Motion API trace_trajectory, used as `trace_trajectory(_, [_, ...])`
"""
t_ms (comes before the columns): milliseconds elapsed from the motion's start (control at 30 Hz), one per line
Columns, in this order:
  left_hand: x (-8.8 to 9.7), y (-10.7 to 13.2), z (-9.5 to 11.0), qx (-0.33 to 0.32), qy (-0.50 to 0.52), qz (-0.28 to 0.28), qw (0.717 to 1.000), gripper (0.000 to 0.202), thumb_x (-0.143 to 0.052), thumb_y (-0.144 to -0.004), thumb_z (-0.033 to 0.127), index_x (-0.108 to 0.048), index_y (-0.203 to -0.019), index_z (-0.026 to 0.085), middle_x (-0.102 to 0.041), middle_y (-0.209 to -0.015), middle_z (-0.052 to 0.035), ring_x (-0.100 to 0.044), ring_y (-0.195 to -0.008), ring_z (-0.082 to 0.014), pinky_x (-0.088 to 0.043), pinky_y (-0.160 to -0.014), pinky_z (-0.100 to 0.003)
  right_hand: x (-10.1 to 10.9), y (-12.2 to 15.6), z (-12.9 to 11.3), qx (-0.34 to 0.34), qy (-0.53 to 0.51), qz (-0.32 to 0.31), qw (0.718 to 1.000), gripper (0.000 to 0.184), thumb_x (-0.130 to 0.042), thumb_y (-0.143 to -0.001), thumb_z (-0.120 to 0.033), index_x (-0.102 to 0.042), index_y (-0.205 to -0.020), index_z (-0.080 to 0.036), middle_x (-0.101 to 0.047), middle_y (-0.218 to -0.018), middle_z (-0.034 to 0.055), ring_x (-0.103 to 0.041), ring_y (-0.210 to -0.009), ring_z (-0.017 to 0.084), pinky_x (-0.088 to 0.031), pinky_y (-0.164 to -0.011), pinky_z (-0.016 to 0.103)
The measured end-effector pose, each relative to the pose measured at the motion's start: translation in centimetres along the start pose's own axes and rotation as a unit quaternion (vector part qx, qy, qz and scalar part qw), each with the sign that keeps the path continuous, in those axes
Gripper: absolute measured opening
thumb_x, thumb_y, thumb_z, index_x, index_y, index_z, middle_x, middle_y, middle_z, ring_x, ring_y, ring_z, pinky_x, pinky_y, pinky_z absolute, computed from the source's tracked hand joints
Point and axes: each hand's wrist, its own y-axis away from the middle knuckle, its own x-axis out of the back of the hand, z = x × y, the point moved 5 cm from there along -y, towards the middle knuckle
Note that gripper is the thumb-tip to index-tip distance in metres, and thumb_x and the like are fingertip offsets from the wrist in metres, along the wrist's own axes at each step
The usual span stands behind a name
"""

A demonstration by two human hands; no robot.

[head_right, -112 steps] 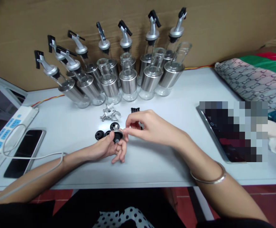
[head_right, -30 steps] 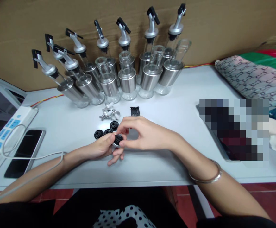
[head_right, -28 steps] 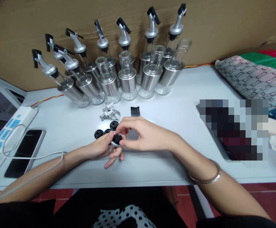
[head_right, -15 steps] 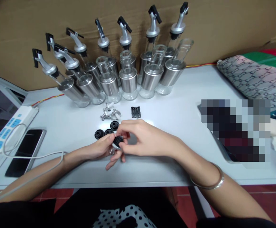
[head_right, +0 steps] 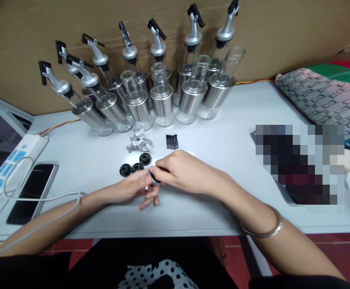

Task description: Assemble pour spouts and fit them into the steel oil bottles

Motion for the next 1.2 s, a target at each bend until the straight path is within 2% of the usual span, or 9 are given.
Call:
trace_trajectory(233, [0.1, 0.1, 0.1, 0.001, -0.003, 0.013, 1.0, 0.046, -0.057, -0.081, 0.061, -0.043, -0.085, 0.017, -0.046, -0.057, 0.0104, -0.047, -0.041, -0.0047, -0.051, -0.073, -0.034, 0.3, 0.1, -0.3, 0.0, -0.026, 0.004, 1.0, 0.043, -0.04, -0.095, -0.036, -0.056, -0.062, -0.015, -0.052, -0.055, -0.0009, -0.04, -0.05, 0.008, -0.03, -0.055, 0.024])
trace_trajectory(500, [-0.1, 0.5, 0.2, -0.009, 0.005, 0.037, 0.999, 0.046, -0.064, -0.076, 0.059, -0.049, -0.08, 0.015, -0.041, -0.05, 0.0113, -0.042, -0.036, -0.0046, -0.047, -0.066, -0.029, 0.5, 0.4, -0.9, 0.034, -0.051, -0.017, 0.998, 0.04, -0.044, -0.094, -0.037, -0.048, -0.06, -0.016, -0.045, -0.054, -0.0037, -0.038, -0.051, 0.008, -0.028, -0.053, 0.022])
trace_trajectory(700, [0.1, 0.6, 0.1, 0.026, 0.011, 0.047, 0.998, 0.049, -0.07, -0.067, 0.06, -0.049, -0.073, 0.016, -0.035, -0.044, 0.0126, -0.036, -0.032, -0.0047, -0.041, -0.055, -0.027, 0.6, 0.5, -1.0, 0.054, -0.07, -0.033, 0.996, 0.038, -0.047, -0.093, -0.039, -0.056, -0.065, -0.015, -0.049, -0.058, -0.002, -0.041, -0.053, 0.008, -0.03, -0.053, 0.021])
trace_trajectory(900, [0.2, 0.6, 0.1, 0.017, 0.031, 0.048, 0.998, 0.045, -0.068, -0.069, 0.057, -0.049, -0.069, 0.016, -0.031, -0.041, 0.0132, -0.031, -0.03, -0.0035, -0.044, -0.061, -0.029, 0.9, 0.6, -1.4, 0.078, -0.059, -0.009, 0.995, 0.039, -0.05, -0.092, -0.041, -0.053, -0.063, -0.016, -0.05, -0.059, -0.0015, -0.043, -0.055, 0.009, -0.032, -0.055, 0.022])
trace_trajectory(1200, [0.4, 0.7, -0.3, 0.036, 0.049, 0.028, 0.998, 0.044, -0.064, -0.071, 0.055, -0.056, -0.07, 0.012, -0.027, -0.041, 0.0122, -0.025, -0.029, -0.0044, -0.029, -0.047, -0.026, 1.2, 0.8, -1.9, 0.089, -0.046, 0.014, 0.995, 0.03, -0.054, -0.09, -0.036, -0.055, -0.068, -0.015, -0.055, -0.065, 0.0003, -0.046, -0.059, 0.01, -0.034, -0.057, 0.022])
